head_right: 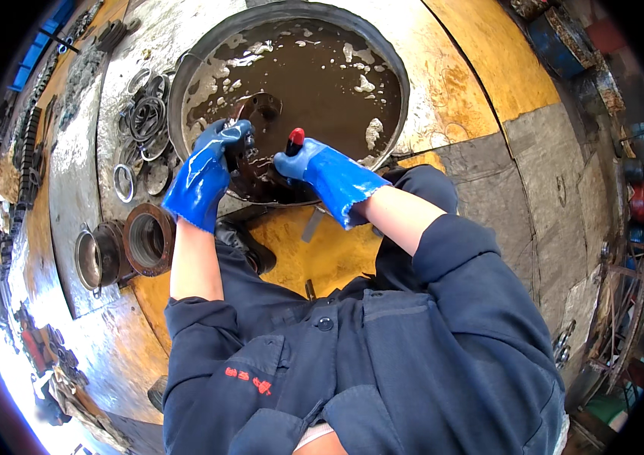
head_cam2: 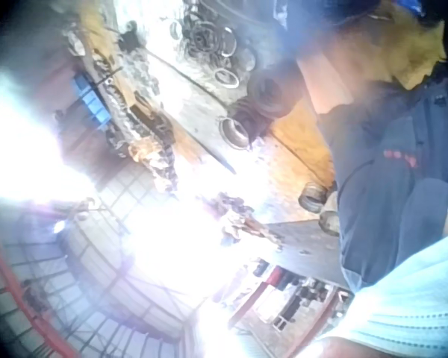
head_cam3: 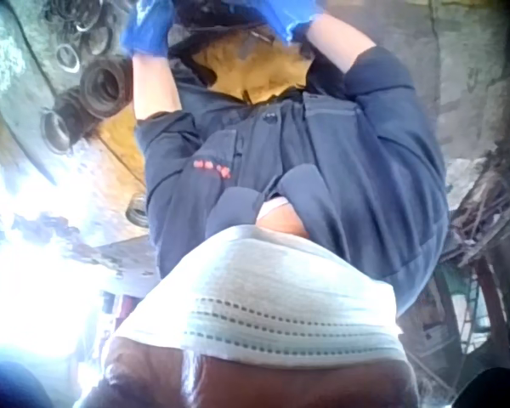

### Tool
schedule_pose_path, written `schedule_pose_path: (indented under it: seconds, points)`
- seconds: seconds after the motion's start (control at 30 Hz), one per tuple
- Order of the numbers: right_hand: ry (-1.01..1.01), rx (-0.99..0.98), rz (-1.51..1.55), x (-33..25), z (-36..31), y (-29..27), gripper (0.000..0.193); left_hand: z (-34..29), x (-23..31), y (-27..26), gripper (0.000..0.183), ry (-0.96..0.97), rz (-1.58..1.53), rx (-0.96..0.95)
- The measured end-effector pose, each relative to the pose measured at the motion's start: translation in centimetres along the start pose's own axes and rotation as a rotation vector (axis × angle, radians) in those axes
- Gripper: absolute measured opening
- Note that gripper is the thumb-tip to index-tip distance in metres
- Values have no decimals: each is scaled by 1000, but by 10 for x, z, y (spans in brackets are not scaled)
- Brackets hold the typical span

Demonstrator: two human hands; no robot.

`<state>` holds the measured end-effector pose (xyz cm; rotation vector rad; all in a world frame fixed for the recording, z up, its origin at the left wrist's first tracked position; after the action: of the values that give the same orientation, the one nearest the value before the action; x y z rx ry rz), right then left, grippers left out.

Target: The person cleans curved metal mechanical parts by scrubbing them with a brush in a tub of dark liquid.

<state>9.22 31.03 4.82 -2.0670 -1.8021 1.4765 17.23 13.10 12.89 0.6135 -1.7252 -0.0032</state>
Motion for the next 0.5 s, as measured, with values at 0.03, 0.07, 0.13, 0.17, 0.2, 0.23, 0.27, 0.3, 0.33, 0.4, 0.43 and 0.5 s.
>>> schedule_pose_path:
  seconds: [0.03, 0.07, 0.13, 0.17, 0.2, 0.23, 0.27, 0.3, 0.33, 0.4, 0.43, 0.5]
  points:
    - [-9, -5, -12, -6, -4, 2, 51, 4, -8, -8, 40, -26, -69, -37]
    - [-17, -5, -26, -12, -8, 0, 50, 7, -12, -9, 39, -50, -140, -77]
    - [-79, 108, -228, -21, -10, -15, 46, 15, -20, -16, 38, -103, -153, -19]
    - [-107, 169, -329, -25, -10, -25, 44, 20, -23, -17, 38, -129, -159, 6]
    - [-98, 204, -272, -23, -10, -36, 42, 25, -25, -19, 38, -155, -165, 32]
    - [-89, 231, -208, -15, -10, -46, 40, 30, -28, -21, 36, -153, -168, 23]
    - [-86, 256, -145, -13, -10, -56, 38, 35, -35, -26, 35, -197, -183, 0]
    - [-70, 239, -33, -10, -10, -63, 37, 39, -41, -31, 34, -241, -199, -21]
    - [-137, 285, 46, -10, -8, -70, 37, 41, -47, -29, 34, -290, -213, -48]
    - [-126, 272, 180, -2, 1, -80, 38, 44, -53, -30, 30, -267, -179, -30]
    - [-94, 292, 218, 4, 7, -83, 38, 42, -51, -19, 30, -269, -150, -50]
    - [-75, 343, 238, 6, 9, -95, 38, 36, -49, 2, 28, -270, -77, -5]
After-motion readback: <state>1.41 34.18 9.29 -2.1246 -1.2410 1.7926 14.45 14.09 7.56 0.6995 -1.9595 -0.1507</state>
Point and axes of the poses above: each hand's wrist, its own z-axis towards the middle knuckle, its own y-axis out of the palm, x = y × z, the point moved 8 cm from there along z, towards the middle knuckle, and after that the axes turned 5 degrees about -z, right-handed, at the moved point
